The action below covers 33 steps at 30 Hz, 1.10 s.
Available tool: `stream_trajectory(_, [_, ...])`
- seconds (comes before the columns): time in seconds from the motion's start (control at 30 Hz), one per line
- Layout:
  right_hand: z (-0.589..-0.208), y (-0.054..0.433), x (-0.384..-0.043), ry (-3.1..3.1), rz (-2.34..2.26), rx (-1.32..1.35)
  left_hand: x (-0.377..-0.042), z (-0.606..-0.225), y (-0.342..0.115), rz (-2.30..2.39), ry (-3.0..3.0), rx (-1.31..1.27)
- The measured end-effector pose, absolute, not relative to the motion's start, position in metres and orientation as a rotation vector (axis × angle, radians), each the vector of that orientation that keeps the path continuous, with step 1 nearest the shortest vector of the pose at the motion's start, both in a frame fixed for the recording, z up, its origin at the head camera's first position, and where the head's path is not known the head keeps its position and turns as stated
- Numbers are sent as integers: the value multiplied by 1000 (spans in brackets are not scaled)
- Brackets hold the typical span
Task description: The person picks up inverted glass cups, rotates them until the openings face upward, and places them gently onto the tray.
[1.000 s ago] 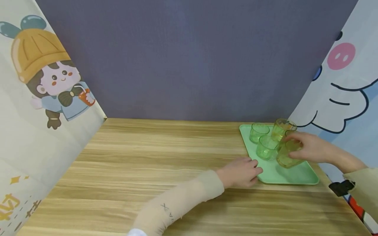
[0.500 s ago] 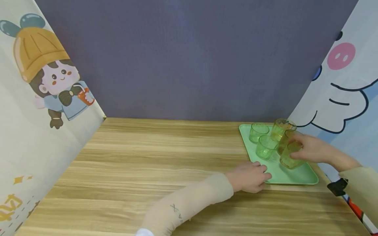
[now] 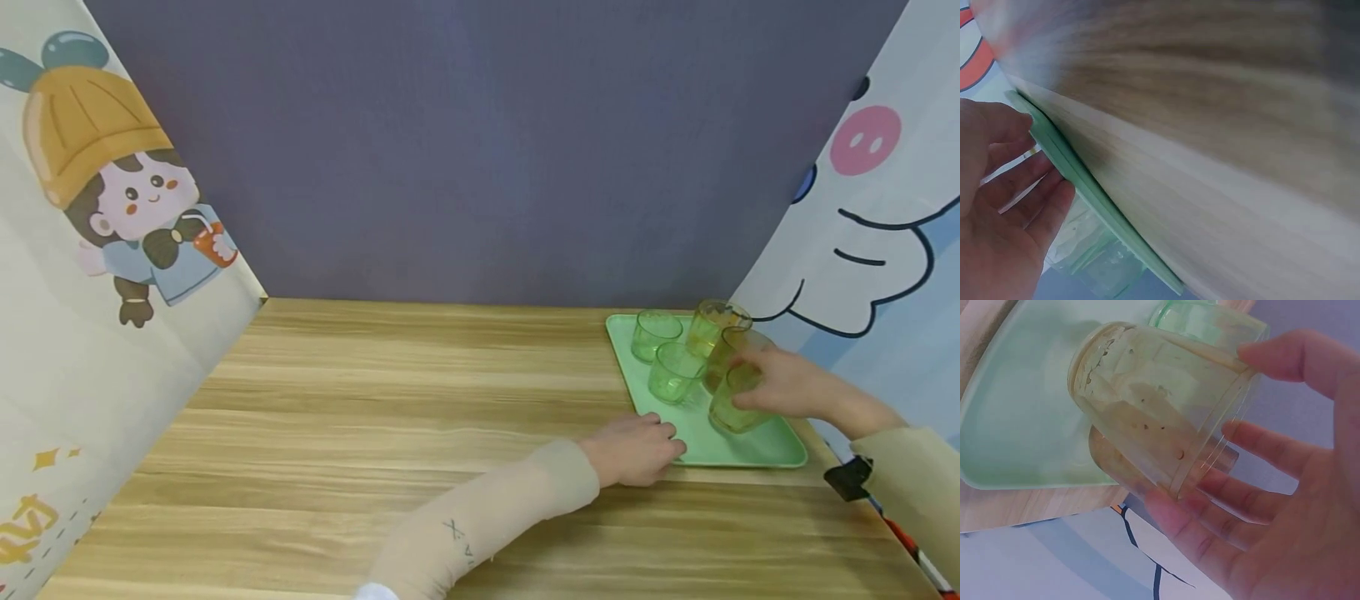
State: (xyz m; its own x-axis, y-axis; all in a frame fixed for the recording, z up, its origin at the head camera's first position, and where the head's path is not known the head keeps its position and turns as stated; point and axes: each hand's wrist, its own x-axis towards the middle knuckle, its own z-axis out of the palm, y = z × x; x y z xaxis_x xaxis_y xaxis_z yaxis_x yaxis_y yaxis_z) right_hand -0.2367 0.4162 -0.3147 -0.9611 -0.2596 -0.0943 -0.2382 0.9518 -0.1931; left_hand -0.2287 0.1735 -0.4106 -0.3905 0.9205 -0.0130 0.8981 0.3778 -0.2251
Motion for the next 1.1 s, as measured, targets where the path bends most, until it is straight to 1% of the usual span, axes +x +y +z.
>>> stream_trajectory(0.37, [-322, 416, -233, 2994, -265, -422, -228, -410, 180, 351, -2544, -1652])
stream_trajectory(1.1, [-327, 417, -231, 2940, -278, -405, -227, -407, 184, 361, -2607, -1599])
